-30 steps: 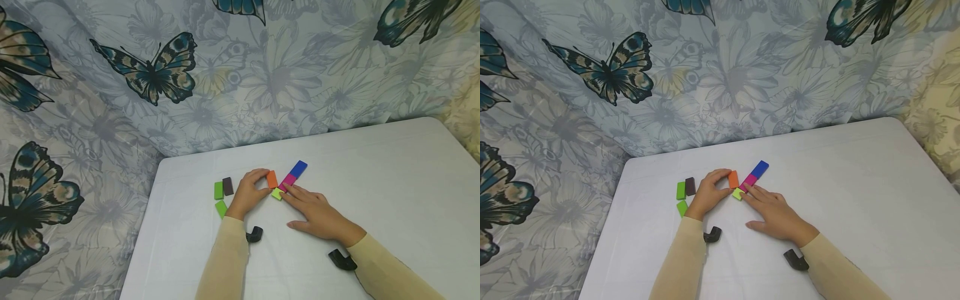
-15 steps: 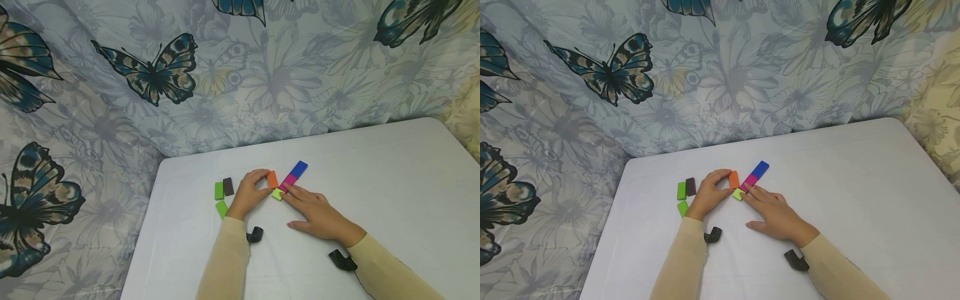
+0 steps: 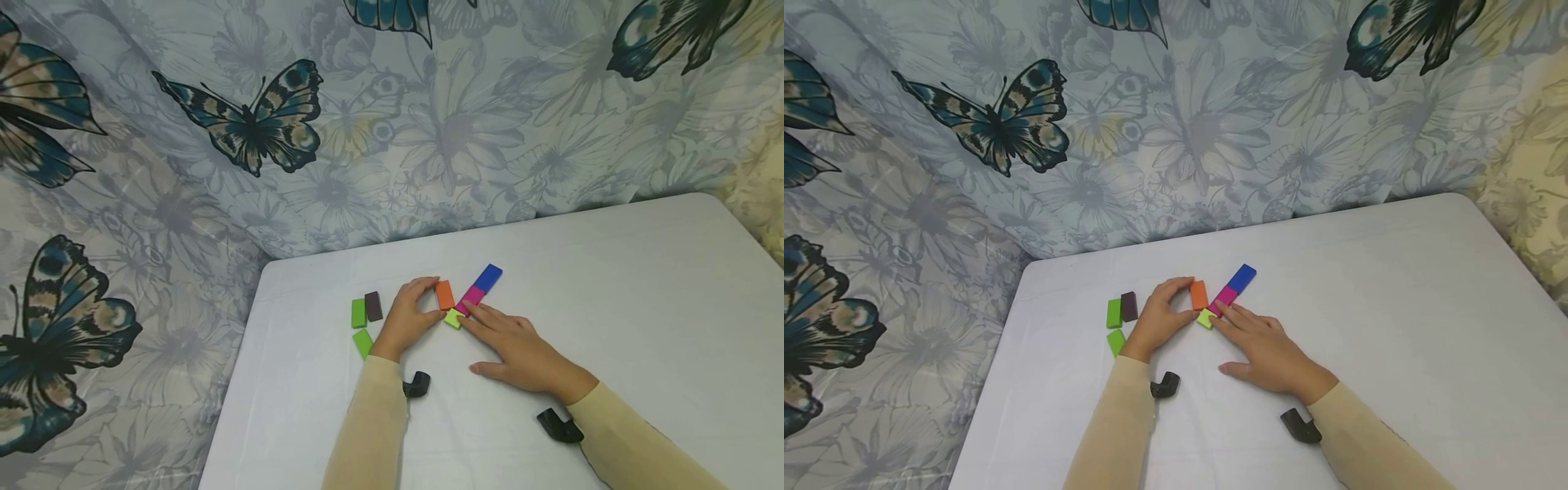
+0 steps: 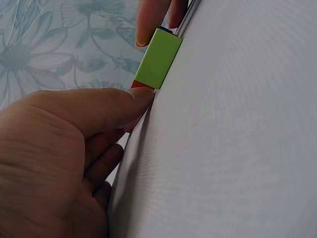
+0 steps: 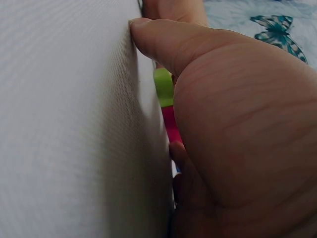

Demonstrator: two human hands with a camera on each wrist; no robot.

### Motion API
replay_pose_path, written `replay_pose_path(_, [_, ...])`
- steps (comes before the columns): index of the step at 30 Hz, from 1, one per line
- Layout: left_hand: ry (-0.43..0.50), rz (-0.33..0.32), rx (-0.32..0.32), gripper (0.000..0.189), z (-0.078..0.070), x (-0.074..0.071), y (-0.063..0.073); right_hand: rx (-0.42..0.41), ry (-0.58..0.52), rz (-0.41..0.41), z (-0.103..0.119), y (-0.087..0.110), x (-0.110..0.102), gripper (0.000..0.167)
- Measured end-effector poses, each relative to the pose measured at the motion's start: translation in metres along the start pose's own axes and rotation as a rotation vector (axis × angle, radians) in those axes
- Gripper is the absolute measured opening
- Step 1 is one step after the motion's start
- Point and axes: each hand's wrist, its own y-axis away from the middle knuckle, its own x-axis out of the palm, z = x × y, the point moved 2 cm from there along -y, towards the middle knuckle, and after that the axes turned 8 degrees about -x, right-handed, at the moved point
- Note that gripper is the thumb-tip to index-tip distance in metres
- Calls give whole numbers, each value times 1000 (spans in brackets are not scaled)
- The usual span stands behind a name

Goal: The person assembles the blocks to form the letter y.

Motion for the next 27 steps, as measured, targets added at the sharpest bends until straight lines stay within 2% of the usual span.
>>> replay_pose_path(13, [8, -4, -24, 67, -2, 0, 2, -2, 5, 0, 1, 0, 0, 86])
replay_pose_path(27, [15, -13, -16, 67, -2, -2, 2, 0, 8, 1, 1, 0, -1, 86])
